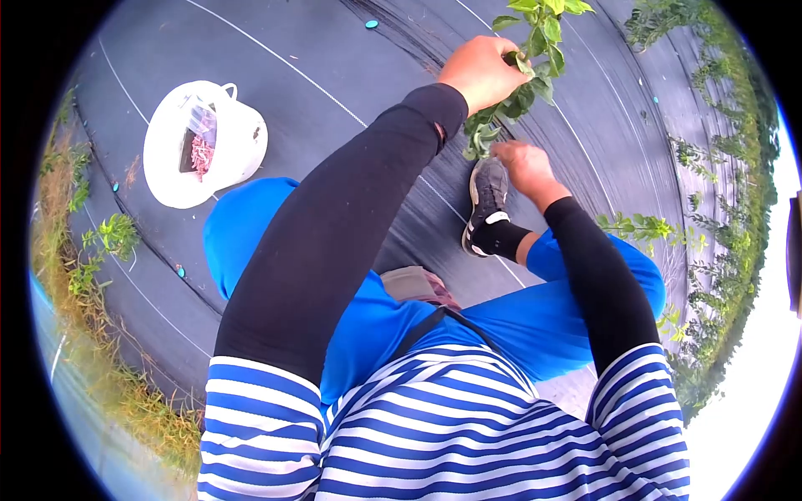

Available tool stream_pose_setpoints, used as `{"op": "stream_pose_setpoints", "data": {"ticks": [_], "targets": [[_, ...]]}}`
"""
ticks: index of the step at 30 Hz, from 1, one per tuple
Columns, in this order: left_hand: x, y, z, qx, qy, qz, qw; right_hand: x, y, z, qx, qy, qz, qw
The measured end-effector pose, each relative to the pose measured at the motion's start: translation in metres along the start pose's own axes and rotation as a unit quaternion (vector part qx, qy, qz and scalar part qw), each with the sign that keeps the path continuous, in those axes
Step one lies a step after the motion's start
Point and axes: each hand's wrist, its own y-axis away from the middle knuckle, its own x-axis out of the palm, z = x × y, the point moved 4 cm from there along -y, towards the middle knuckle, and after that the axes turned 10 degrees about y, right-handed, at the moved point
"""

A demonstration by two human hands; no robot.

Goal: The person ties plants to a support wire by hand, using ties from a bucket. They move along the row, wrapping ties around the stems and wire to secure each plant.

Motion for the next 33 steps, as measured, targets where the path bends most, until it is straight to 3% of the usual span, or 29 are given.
{"op": "stream_pose_setpoints", "data": {"ticks": [10, 13, 16, 18, 21, 26, 28, 30, 33], "targets": [[-0.003, 0.003, 0.002, 0.013, 0.010, -0.002, 1.000, 0.006, 0.019, 0.064, -0.083, 0.176, 0.002, 0.981], [0.001, 0.005, 0.003, 0.001, 0.031, 0.016, 0.999, 0.003, 0.011, 0.076, -0.048, 0.151, 0.039, 0.987], [0.009, 0.009, 0.001, -0.007, 0.020, 0.045, 0.999, -0.003, -0.004, 0.087, 0.037, 0.031, 0.041, 0.998], [0.015, 0.011, -0.003, 0.011, -0.001, 0.065, 0.998, -0.009, -0.015, 0.089, 0.189, -0.117, -0.035, 0.974], [0.018, 0.014, -0.008, -0.007, -0.026, 0.083, 0.996, -0.011, -0.022, 0.094, 0.264, -0.167, -0.083, 0.946], [0.021, 0.019, -0.017, -0.039, -0.065, 0.114, 0.991, -0.005, -0.018, 0.095, 0.225, -0.172, -0.047, 0.958], [0.022, 0.017, -0.011, -0.005, -0.075, 0.117, 0.990, 0.007, -0.013, 0.081, 0.288, -0.237, -0.061, 0.926], [0.023, 0.017, -0.007, -0.007, -0.045, 0.116, 0.992, 0.013, -0.006, 0.072, 0.288, -0.248, -0.051, 0.924], [0.018, 0.015, -0.001, -0.019, -0.011, 0.106, 0.994, 0.015, 0.003, 0.062, 0.291, -0.241, -0.109, 0.920]]}}
